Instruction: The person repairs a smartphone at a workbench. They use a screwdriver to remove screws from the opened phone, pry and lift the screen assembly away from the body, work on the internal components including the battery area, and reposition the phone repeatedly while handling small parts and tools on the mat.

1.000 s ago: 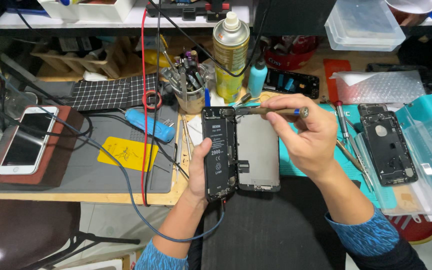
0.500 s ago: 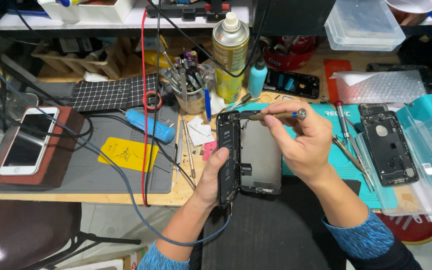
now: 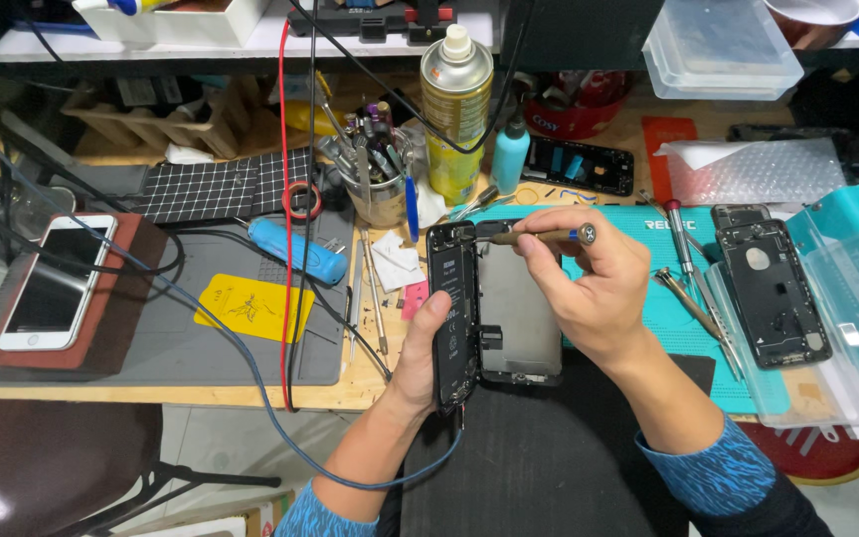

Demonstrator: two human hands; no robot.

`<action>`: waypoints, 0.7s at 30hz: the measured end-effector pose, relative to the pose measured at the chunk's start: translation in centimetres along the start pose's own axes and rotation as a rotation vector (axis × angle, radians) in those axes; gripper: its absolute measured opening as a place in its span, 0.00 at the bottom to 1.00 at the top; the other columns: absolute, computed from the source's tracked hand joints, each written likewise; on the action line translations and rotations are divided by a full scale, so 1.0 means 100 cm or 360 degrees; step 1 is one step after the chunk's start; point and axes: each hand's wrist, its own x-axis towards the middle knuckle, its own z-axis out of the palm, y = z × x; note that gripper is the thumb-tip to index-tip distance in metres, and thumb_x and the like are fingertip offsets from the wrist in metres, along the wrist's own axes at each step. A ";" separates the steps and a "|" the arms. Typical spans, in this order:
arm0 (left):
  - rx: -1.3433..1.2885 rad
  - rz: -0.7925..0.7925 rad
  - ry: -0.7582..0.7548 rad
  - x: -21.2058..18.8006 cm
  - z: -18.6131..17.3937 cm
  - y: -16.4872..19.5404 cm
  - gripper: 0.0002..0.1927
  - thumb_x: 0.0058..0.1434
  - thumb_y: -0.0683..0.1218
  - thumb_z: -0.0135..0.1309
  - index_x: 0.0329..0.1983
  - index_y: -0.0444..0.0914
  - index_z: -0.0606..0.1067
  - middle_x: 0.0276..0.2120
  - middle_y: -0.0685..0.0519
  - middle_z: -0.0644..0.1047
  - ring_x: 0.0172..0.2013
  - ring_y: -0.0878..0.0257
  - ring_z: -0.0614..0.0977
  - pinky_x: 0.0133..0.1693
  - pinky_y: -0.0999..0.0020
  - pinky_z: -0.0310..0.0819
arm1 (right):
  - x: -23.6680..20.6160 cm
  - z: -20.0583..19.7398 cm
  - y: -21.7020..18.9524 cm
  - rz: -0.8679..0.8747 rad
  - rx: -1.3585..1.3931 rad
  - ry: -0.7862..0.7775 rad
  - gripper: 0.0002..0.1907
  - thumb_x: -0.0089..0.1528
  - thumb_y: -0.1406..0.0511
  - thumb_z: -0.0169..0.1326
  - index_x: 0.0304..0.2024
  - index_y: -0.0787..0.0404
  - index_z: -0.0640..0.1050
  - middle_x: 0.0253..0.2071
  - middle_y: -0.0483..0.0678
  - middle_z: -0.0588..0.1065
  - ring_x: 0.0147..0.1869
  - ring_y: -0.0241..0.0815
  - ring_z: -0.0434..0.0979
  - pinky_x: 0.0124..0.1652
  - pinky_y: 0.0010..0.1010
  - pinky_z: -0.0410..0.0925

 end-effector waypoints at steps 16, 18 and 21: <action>0.0015 0.0019 -0.0039 0.001 0.004 0.000 0.32 0.73 0.60 0.43 0.68 0.31 0.66 0.59 0.45 0.75 0.58 0.57 0.77 0.60 0.61 0.71 | -0.001 0.000 0.001 0.0014 -0.0022 0.0003 0.06 0.65 0.77 0.59 0.45 0.69 0.77 0.44 0.50 0.80 0.43 0.32 0.80 0.41 0.20 0.72; 0.0021 0.0022 -0.0033 0.001 0.005 0.000 0.32 0.73 0.59 0.43 0.68 0.31 0.66 0.59 0.45 0.75 0.58 0.58 0.77 0.60 0.61 0.71 | 0.000 0.000 0.000 0.0012 -0.0022 0.0002 0.06 0.66 0.77 0.59 0.45 0.69 0.77 0.44 0.49 0.80 0.44 0.32 0.80 0.42 0.20 0.73; 0.0012 0.0012 -0.0022 0.001 0.004 0.000 0.32 0.72 0.60 0.44 0.68 0.32 0.66 0.59 0.46 0.75 0.58 0.58 0.78 0.60 0.61 0.71 | -0.001 0.001 0.000 0.0030 -0.0043 0.0009 0.06 0.65 0.77 0.59 0.44 0.69 0.77 0.43 0.49 0.80 0.43 0.32 0.81 0.41 0.20 0.73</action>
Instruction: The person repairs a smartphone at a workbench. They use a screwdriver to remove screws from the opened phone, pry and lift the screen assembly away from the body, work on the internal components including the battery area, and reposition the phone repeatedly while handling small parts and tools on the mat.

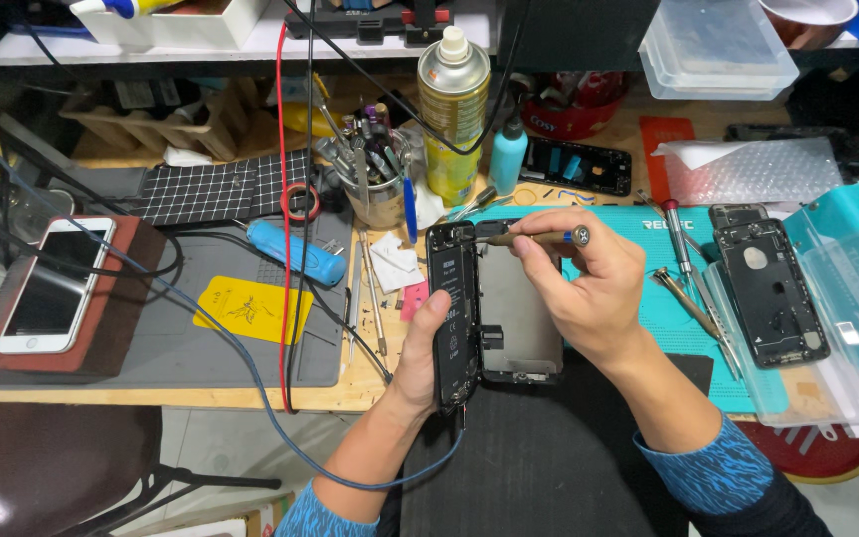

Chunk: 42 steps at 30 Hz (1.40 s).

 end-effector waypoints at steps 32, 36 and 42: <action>0.0047 -0.0011 -0.0021 0.001 0.005 -0.003 0.33 0.72 0.60 0.45 0.69 0.31 0.66 0.60 0.45 0.75 0.59 0.57 0.77 0.61 0.60 0.70 | 0.002 -0.002 -0.002 -0.0064 -0.0131 0.0005 0.05 0.64 0.76 0.60 0.42 0.67 0.78 0.40 0.47 0.80 0.34 0.28 0.75 0.34 0.19 0.68; 0.0056 -0.0012 -0.0025 0.001 0.006 -0.001 0.33 0.72 0.60 0.46 0.69 0.30 0.66 0.60 0.43 0.74 0.58 0.56 0.77 0.60 0.60 0.70 | 0.002 -0.002 -0.002 -0.0068 -0.0138 -0.0004 0.05 0.65 0.76 0.60 0.42 0.67 0.78 0.40 0.47 0.80 0.35 0.28 0.76 0.34 0.19 0.69; 0.0092 0.0014 0.0022 0.001 0.009 -0.001 0.34 0.70 0.59 0.46 0.70 0.31 0.64 0.61 0.45 0.74 0.59 0.57 0.77 0.61 0.61 0.71 | 0.002 -0.002 -0.004 -0.0039 -0.0107 0.0022 0.05 0.65 0.76 0.60 0.42 0.67 0.78 0.40 0.47 0.80 0.36 0.29 0.77 0.35 0.19 0.68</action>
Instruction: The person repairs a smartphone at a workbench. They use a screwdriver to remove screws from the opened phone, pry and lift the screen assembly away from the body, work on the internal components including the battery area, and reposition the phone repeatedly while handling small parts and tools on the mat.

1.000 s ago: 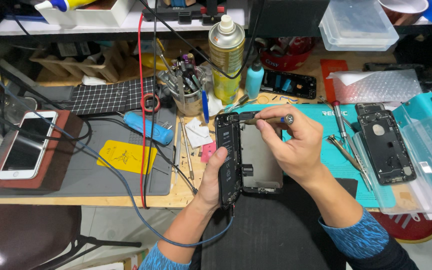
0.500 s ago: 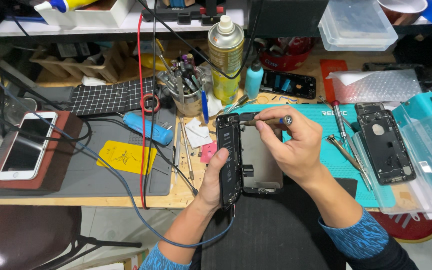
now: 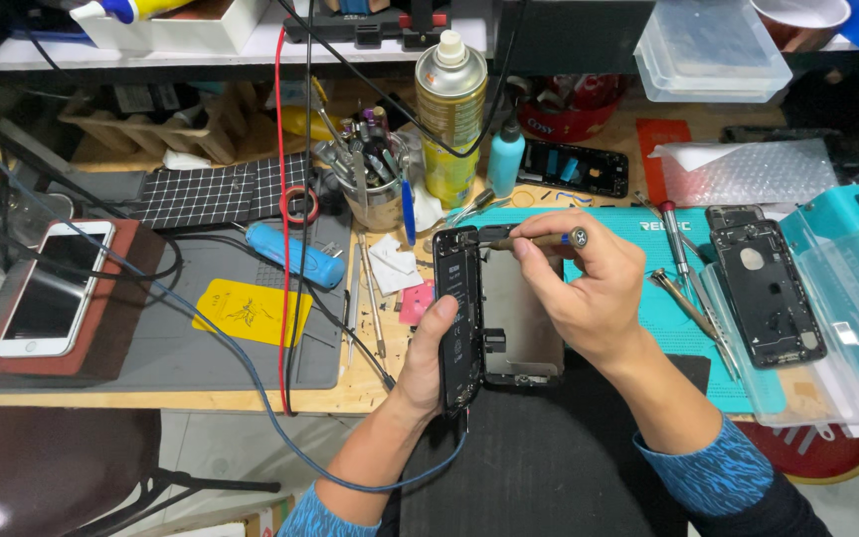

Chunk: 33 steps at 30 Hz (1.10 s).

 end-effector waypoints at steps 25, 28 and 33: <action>-0.0051 -0.0026 -0.0045 -0.001 -0.006 0.000 0.32 0.73 0.59 0.45 0.68 0.31 0.66 0.58 0.44 0.76 0.56 0.57 0.78 0.58 0.61 0.73 | 0.002 0.002 -0.002 -0.0040 -0.0036 -0.0004 0.05 0.64 0.76 0.60 0.42 0.67 0.78 0.40 0.47 0.80 0.38 0.31 0.79 0.37 0.20 0.71; -0.0058 -0.0021 -0.0042 -0.001 -0.008 -0.002 0.32 0.72 0.59 0.45 0.68 0.31 0.66 0.58 0.45 0.76 0.56 0.57 0.79 0.58 0.61 0.73 | 0.001 0.002 -0.002 -0.0046 -0.0041 0.0002 0.06 0.64 0.76 0.61 0.42 0.67 0.78 0.40 0.48 0.80 0.38 0.31 0.80 0.37 0.20 0.71; -0.0084 -0.0019 -0.0048 -0.002 -0.012 -0.003 0.31 0.72 0.59 0.45 0.68 0.31 0.66 0.58 0.45 0.76 0.56 0.58 0.79 0.58 0.61 0.73 | 0.000 0.003 0.000 -0.0024 -0.0038 0.0010 0.06 0.64 0.76 0.61 0.42 0.68 0.78 0.40 0.48 0.80 0.39 0.32 0.81 0.38 0.21 0.72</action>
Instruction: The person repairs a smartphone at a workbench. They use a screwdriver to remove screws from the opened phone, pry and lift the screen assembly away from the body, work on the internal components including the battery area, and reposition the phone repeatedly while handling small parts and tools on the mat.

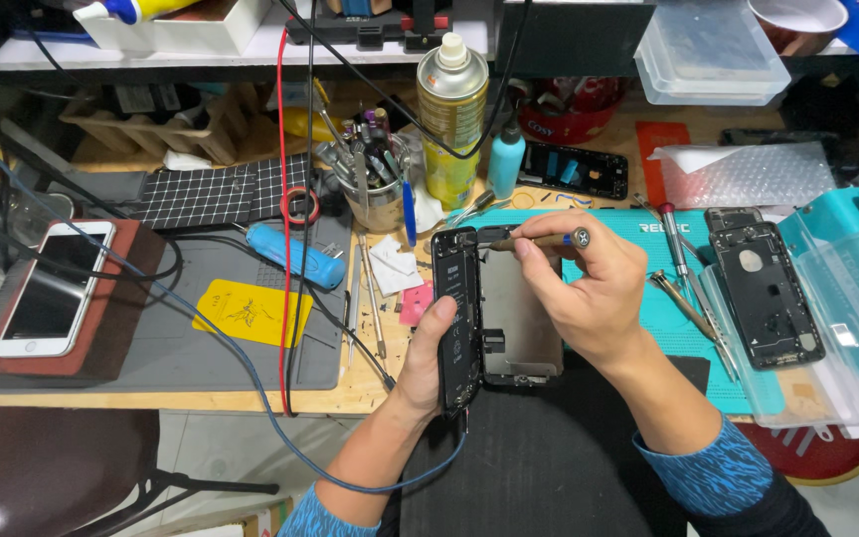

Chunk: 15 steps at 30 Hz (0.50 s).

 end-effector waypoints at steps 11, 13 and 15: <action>-0.0219 0.0074 0.0253 0.012 0.002 0.005 0.27 0.74 0.61 0.42 0.57 0.35 0.73 0.45 0.50 0.79 0.45 0.60 0.81 0.49 0.63 0.77 | -0.012 -0.016 0.004 0.0133 0.0283 0.0008 0.07 0.66 0.78 0.57 0.46 0.72 0.75 0.45 0.53 0.79 0.45 0.38 0.82 0.46 0.26 0.78; -0.0220 0.0120 0.0286 0.014 0.005 0.007 0.27 0.74 0.62 0.42 0.55 0.35 0.73 0.43 0.50 0.79 0.42 0.61 0.81 0.45 0.64 0.78 | -0.014 -0.022 0.001 0.0167 0.0311 -0.0060 0.07 0.66 0.78 0.57 0.46 0.72 0.75 0.45 0.53 0.78 0.45 0.39 0.83 0.46 0.27 0.78; -0.0231 0.0161 0.0287 0.012 0.003 0.014 0.27 0.76 0.63 0.43 0.54 0.34 0.74 0.42 0.49 0.80 0.39 0.60 0.81 0.41 0.64 0.79 | -0.019 -0.018 -0.003 0.0185 0.0344 -0.0160 0.06 0.66 0.78 0.56 0.45 0.72 0.75 0.45 0.54 0.78 0.45 0.39 0.83 0.46 0.27 0.79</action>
